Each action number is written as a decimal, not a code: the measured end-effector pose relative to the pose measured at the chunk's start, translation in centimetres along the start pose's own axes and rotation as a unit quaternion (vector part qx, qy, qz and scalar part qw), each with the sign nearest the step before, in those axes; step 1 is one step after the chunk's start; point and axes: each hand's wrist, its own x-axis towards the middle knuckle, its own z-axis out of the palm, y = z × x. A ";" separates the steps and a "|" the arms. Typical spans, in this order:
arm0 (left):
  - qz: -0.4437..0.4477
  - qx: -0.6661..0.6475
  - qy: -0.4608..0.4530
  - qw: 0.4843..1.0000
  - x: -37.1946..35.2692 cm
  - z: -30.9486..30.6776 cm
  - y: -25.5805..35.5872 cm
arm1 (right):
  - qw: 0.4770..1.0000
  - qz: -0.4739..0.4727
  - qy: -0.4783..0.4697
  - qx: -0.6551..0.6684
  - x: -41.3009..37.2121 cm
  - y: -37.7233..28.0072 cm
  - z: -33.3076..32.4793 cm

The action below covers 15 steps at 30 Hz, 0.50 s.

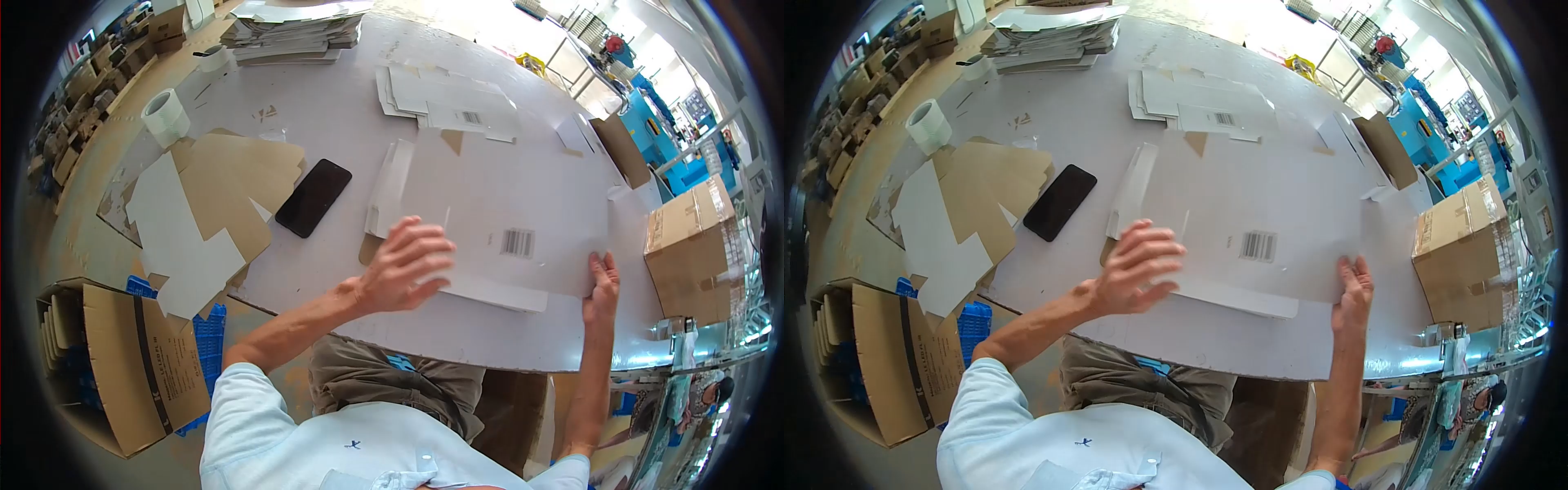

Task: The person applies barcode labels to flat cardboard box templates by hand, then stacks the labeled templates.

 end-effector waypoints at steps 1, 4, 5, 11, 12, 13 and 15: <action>-0.001 0.003 -0.001 1.000 1.0 -1.1 -0.8 | 1.000 0.002 -0.002 0.002 1.3 -0.1 -0.6; -0.100 0.051 0.114 0.987 4.2 -4.3 -4.3 | 1.000 -0.015 -0.023 0.006 5.9 -3.9 2.1; -0.124 0.077 0.137 0.980 5.2 -5.0 -6.0 | 0.999 -0.013 -0.025 0.023 7.9 -4.8 3.1; -0.424 0.012 0.169 0.890 9.0 -6.0 -19.7 | 0.992 -0.026 -0.113 0.053 21.3 -8.7 6.8; -0.463 0.031 0.144 0.874 8.9 -5.5 -22.5 | 0.992 -0.028 -0.094 0.079 23.1 -8.7 7.2; -0.499 0.050 0.116 0.857 8.9 -5.2 -25.4 | 0.992 -0.025 -0.090 0.082 25.0 -8.1 7.4; -0.564 0.045 0.077 0.821 10.2 -4.5 -30.3 | 0.987 -0.049 -0.126 0.091 28.7 -6.6 7.8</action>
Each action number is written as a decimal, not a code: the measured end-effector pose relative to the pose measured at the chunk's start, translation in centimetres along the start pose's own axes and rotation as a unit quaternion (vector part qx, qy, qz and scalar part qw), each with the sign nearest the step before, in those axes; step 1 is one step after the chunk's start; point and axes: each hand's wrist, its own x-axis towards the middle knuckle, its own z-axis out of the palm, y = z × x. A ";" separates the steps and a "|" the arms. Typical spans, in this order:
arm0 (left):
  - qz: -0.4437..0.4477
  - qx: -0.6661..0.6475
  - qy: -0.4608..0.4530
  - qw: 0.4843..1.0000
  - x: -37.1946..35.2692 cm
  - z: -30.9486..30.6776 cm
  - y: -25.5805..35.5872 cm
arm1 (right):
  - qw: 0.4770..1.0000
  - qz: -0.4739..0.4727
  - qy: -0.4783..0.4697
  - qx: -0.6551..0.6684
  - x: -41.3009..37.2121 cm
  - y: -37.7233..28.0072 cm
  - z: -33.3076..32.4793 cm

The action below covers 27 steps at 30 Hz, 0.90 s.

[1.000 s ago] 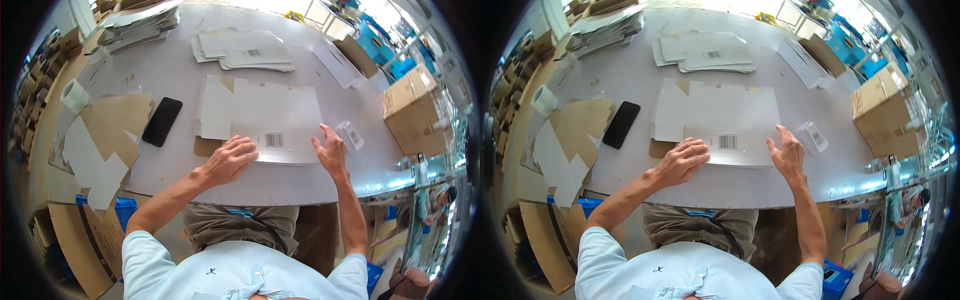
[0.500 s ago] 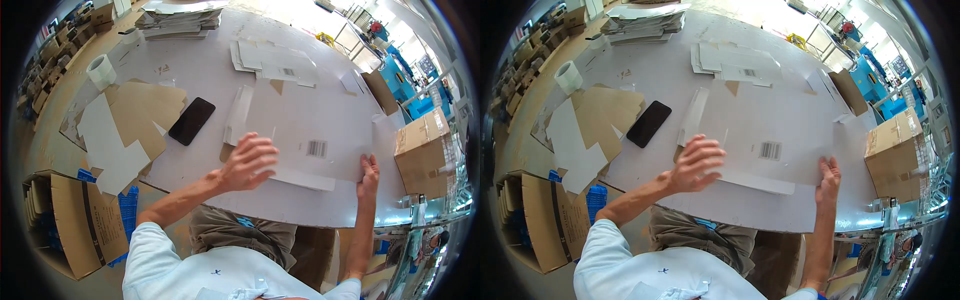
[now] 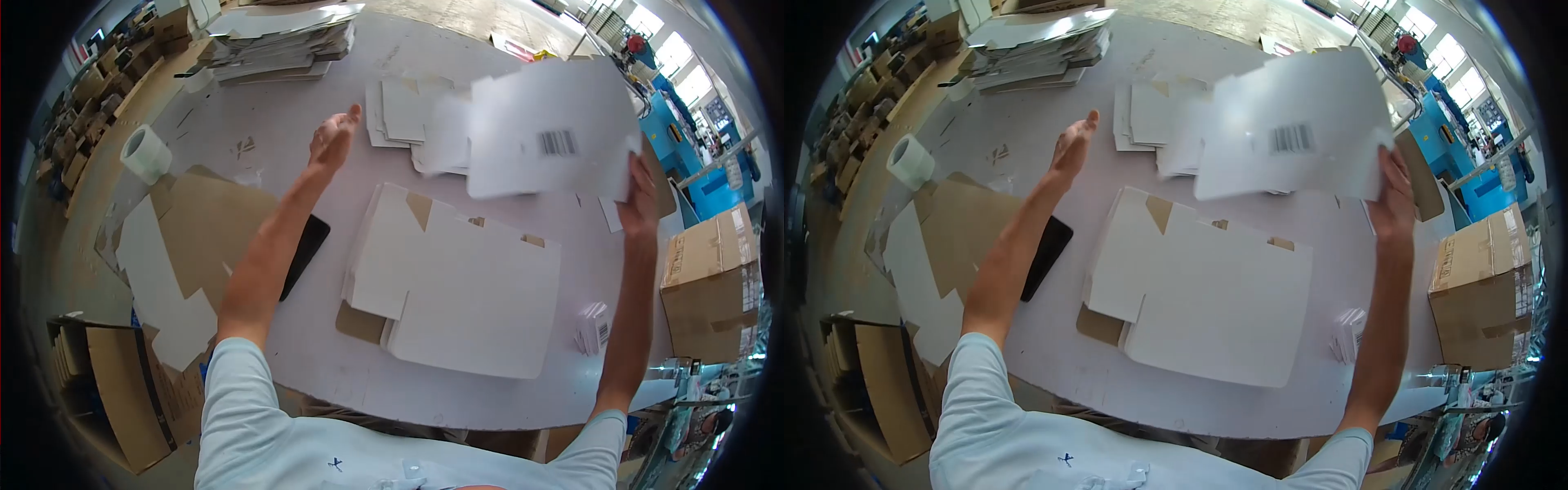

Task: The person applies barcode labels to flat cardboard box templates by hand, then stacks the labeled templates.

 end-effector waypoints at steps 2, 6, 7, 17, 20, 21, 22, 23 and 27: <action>-0.071 0.022 -0.035 0.997 2.9 1.5 -0.5 | 0.998 0.053 0.009 -0.045 2.7 4.0 0.0; -0.057 0.205 -0.014 0.977 8.0 5.0 -1.3 | 0.983 0.107 0.008 -0.147 6.7 14.8 -1.6; -0.045 0.213 -0.002 0.976 9.1 5.9 -1.8 | 0.953 0.122 0.022 -0.278 7.5 16.6 -1.6; -0.130 0.283 -0.072 0.948 12.9 9.4 2.8 | 0.730 0.156 0.051 -0.663 12.9 21.4 1.0; -0.110 0.243 -0.076 0.961 13.1 11.7 2.9 | 0.719 0.173 0.034 -0.673 12.8 20.3 4.5; -0.091 0.195 -0.073 0.974 13.5 12.5 2.9 | 0.719 0.172 0.033 -0.672 13.0 20.5 3.8; -0.072 0.144 -0.069 0.985 13.9 13.2 2.8 | 0.803 0.184 0.075 -0.562 13.4 20.4 2.9; -0.071 0.132 -0.079 0.985 13.0 12.6 4.9 | 0.870 0.192 0.114 -0.440 13.7 20.5 1.8; -0.087 0.086 -0.185 0.975 15.9 10.9 4.6 | 0.871 0.156 0.149 -0.441 14.5 21.3 -1.1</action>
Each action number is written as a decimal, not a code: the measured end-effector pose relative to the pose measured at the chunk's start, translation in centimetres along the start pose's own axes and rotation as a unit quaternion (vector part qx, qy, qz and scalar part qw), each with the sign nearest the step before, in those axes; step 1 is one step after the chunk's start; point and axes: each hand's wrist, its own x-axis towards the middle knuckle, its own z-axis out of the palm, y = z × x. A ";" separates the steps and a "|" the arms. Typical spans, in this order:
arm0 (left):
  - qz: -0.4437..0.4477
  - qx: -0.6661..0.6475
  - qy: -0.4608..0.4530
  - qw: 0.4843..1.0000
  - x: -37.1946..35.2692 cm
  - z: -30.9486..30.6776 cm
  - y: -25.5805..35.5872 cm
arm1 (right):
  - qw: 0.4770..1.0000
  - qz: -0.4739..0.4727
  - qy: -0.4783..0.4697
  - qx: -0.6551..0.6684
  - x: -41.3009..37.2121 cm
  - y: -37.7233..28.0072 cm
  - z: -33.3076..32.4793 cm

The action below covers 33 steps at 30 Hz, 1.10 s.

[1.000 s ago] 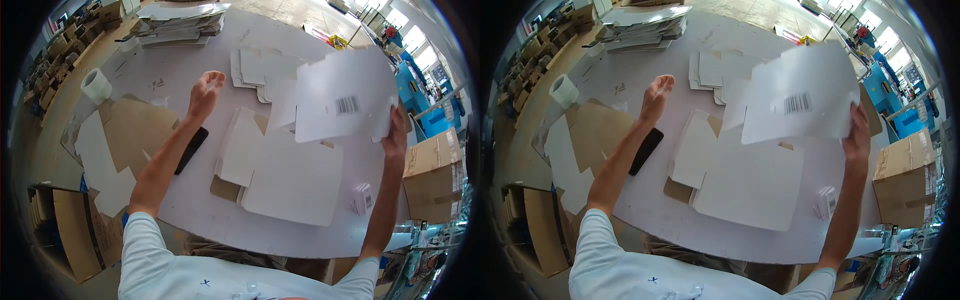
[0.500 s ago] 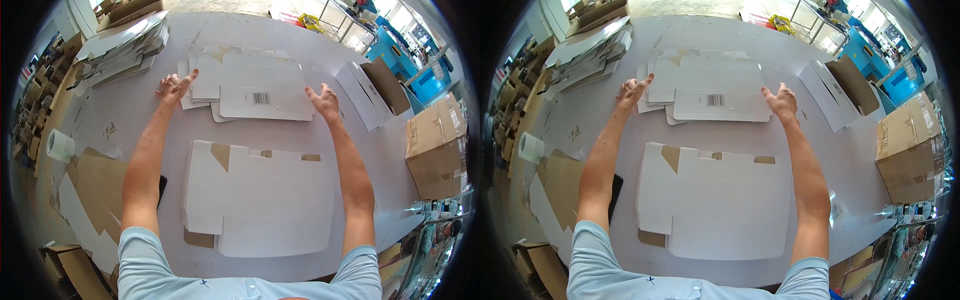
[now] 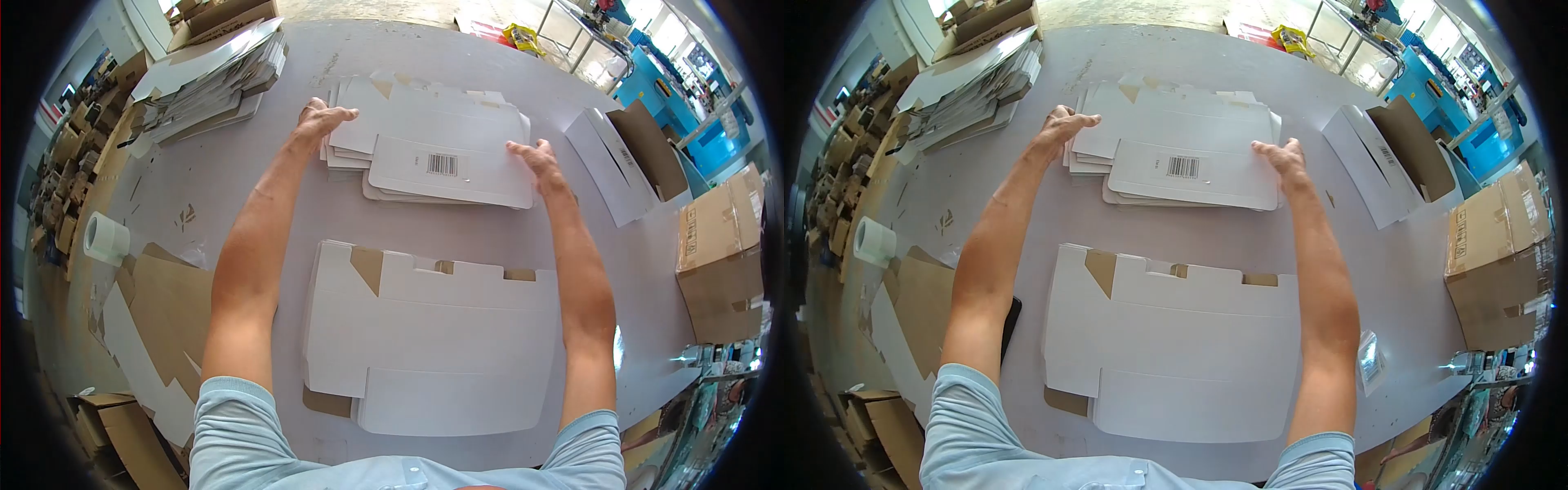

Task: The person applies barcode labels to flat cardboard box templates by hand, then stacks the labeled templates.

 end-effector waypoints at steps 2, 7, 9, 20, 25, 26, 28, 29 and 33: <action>-0.014 -0.032 0.059 0.998 1.0 0.4 -0.8 | 0.960 0.105 -0.185 0.183 0.6 0.4 -1.6; -0.049 -0.004 0.069 0.996 0.4 1.2 -0.6 | 0.946 0.083 -0.207 0.236 -1.4 0.5 -1.5; -0.069 0.022 0.078 0.994 0.1 0.9 -0.7 | 0.953 0.069 -0.170 0.241 -2.8 -0.1 -1.4; 0.099 0.017 0.230 0.968 -1.4 -1.3 -3.4 | 0.893 -0.124 -0.226 0.369 -9.4 -3.4 -5.4; 0.190 -0.363 -0.051 0.911 -5.7 -5.3 -0.6 | 0.870 -0.236 -0.207 0.380 -11.1 -5.3 -8.3; 0.235 -0.388 -0.042 0.890 -6.6 -5.6 0.1 | 0.876 -0.252 -0.177 0.372 -11.4 -5.4 -8.7; 0.269 -0.390 -0.024 0.880 -8.3 -6.5 2.1 | 0.888 -0.277 -0.159 0.331 -10.7 -5.7 -9.3; 0.304 -0.391 -0.006 0.869 -9.0 -6.7 2.9 | 0.897 -0.303 -0.142 0.290 -10.0 -5.8 -9.5; 0.336 -0.329 0.051 0.881 -10.5 -6.3 4.1 | 0.920 -0.253 -0.166 0.247 -6.9 -2.8 -8.1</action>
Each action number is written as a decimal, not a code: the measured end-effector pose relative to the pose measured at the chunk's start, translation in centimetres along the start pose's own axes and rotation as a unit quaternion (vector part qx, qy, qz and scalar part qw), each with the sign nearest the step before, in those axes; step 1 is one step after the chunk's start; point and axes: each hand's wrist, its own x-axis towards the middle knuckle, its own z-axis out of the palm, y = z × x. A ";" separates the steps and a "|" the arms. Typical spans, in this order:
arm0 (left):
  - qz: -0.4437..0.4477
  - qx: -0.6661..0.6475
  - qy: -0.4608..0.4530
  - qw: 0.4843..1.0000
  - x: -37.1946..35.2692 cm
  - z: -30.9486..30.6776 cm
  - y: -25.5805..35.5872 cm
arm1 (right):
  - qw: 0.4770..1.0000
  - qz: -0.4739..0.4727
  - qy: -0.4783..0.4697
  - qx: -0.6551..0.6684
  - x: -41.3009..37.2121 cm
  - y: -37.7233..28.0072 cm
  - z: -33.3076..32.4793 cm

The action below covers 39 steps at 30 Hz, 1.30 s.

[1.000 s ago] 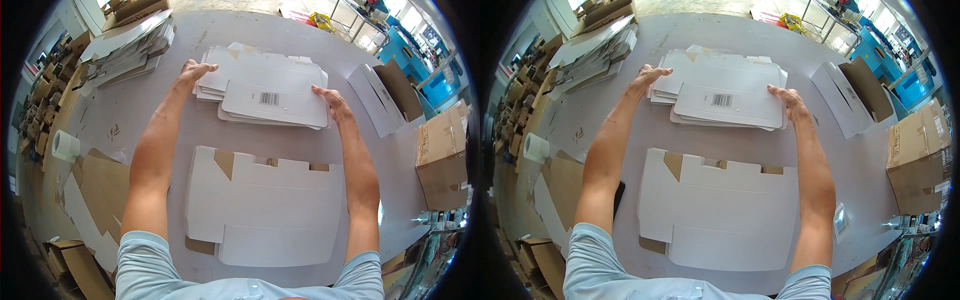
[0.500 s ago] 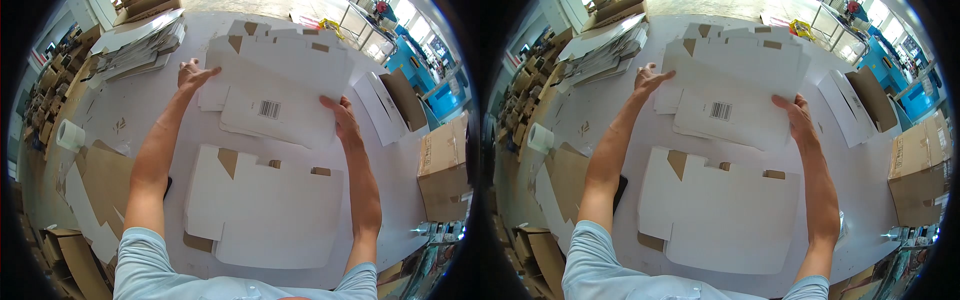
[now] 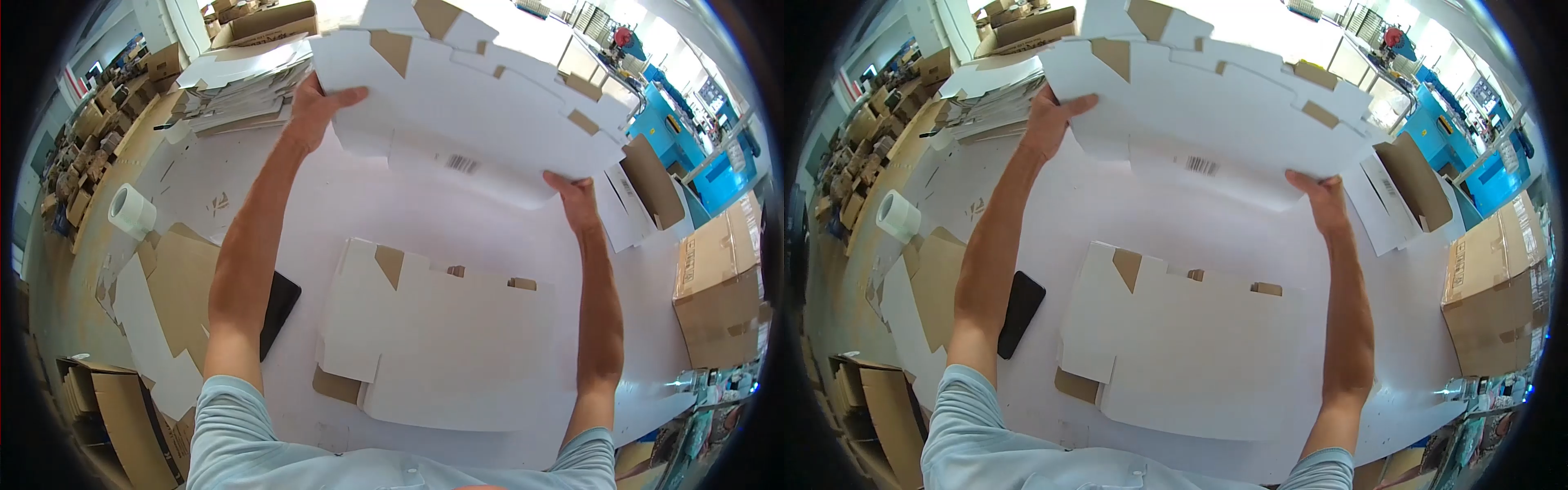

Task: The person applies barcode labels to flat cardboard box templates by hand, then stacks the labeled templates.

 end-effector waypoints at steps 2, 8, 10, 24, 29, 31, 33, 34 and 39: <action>-0.035 0.073 0.010 0.997 -0.8 0.0 -1.1 | 0.999 0.029 0.019 0.019 -1.0 1.2 0.6; -0.021 0.022 -0.016 0.999 -1.8 0.2 -2.2 | 0.997 0.037 0.026 0.064 -1.8 0.2 1.2; -0.028 0.039 -0.022 0.999 -2.0 0.6 -2.0 | 0.998 0.021 0.038 0.051 -1.8 -0.8 1.5; -0.072 0.115 0.031 0.990 -2.2 1.4 -3.8 | 0.992 -0.016 0.094 0.081 -1.0 -1.7 2.7; -0.035 0.080 0.016 0.996 -1.5 1.8 -0.1 | 0.989 -0.030 0.093 0.115 -0.7 -4.8 2.8; -0.048 0.078 -0.002 0.996 -1.8 1.5 -0.3 | 0.988 -0.026 0.097 0.116 -1.5 -4.9 2.6; -0.070 0.102 -0.014 0.992 -2.3 1.0 -1.5 | 0.993 0.004 0.077 0.090 -1.9 -3.9 2.3; -0.067 0.101 -0.015 0.992 -2.6 0.9 -2.0 | 0.993 0.002 0.078 0.089 -2.0 -3.5 2.3; -0.010 0.067 -0.015 0.998 -4.3 0.3 -2.5 | 0.993 -0.047 0.085 0.064 -3.5 -2.1 2.4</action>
